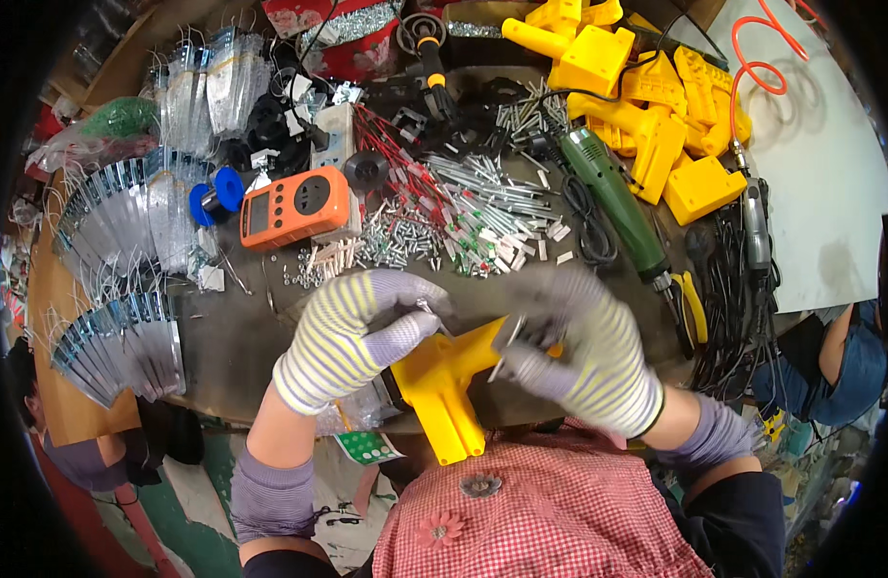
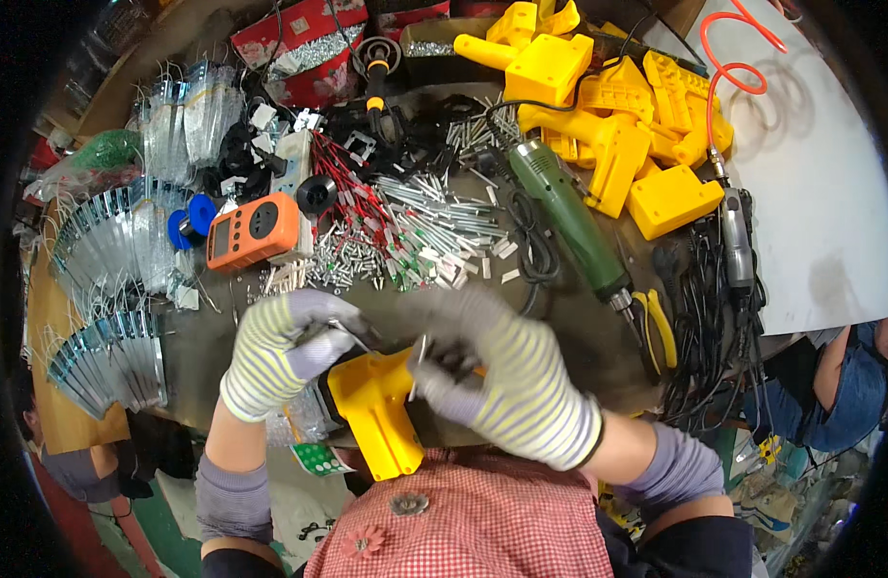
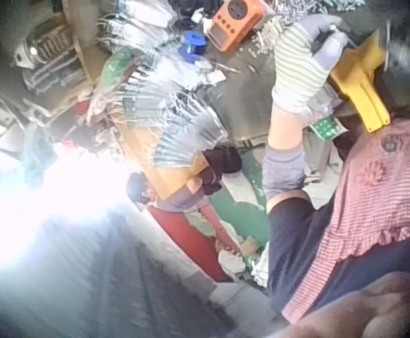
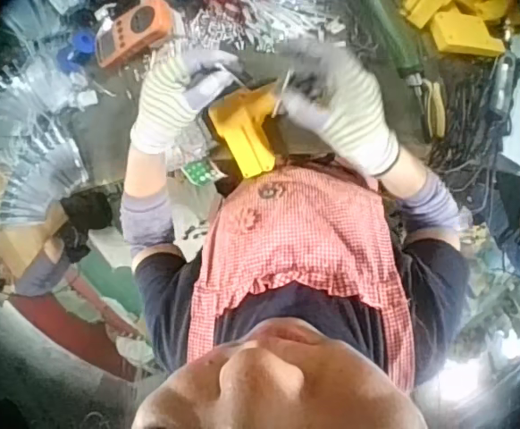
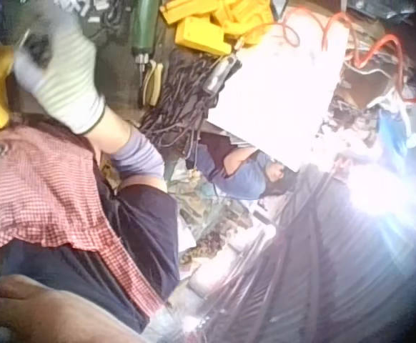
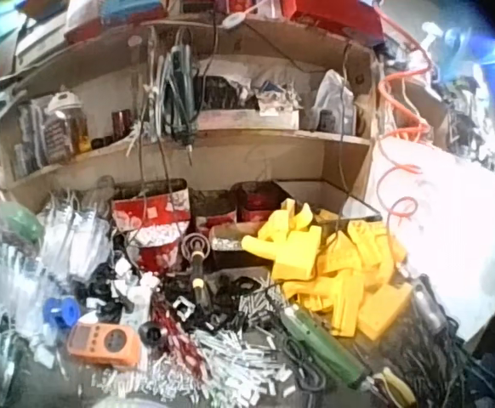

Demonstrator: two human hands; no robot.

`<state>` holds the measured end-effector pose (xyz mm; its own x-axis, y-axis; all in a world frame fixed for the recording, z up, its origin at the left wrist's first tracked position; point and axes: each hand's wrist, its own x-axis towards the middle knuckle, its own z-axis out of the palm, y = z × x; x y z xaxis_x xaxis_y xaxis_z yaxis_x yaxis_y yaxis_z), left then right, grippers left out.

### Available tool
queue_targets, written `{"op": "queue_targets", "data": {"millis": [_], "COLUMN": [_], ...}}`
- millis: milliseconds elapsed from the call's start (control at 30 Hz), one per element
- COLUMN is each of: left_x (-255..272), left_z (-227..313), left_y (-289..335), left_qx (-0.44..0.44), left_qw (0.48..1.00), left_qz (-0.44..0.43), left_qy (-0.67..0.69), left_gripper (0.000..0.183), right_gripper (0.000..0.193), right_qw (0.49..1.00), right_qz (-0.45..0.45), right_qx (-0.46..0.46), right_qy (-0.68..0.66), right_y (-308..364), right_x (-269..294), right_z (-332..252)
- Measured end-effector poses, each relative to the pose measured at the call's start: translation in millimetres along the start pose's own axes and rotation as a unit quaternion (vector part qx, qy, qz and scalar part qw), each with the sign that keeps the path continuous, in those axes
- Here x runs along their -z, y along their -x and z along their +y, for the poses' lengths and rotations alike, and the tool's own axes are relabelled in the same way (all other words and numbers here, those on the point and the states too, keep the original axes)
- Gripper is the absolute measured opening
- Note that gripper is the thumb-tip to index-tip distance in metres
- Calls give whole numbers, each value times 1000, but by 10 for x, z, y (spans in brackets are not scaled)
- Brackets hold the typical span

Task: Assembling the internal wiring and casing for a handheld electronic tool, such as a hot glue gun.

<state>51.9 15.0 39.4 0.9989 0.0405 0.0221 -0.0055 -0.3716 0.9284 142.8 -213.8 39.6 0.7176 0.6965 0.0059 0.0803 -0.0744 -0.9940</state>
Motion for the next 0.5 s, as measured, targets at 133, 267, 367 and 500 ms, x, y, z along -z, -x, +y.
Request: {"op": "queue_targets", "data": {"millis": [133, 267, 367, 500], "left_x": [-41, -149, -286, -249], "left_z": [-138, -122, -148, -251], "left_y": [14, -101, -201, -127], "left_qx": [42, -115, -158, -182], "left_qw": [998, 980, 953, 965], "left_qz": [-42, -49, -98, -68], "left_qy": [21, -158, -237, -178], "left_gripper": [19, 26, 30, 23], "right_gripper": [23, 19, 13, 11], "right_qw": [963, 939, 866, 832], "right_qz": [-81, -95, -137, -170], "right_qx": [114, 168, 186, 273], "right_qy": [230, 286, 443, 451], "right_y": [207, 222, 189, 7], "right_x": [-67, -74, -46, -140], "right_z": [170, 131, 109, 52]}}
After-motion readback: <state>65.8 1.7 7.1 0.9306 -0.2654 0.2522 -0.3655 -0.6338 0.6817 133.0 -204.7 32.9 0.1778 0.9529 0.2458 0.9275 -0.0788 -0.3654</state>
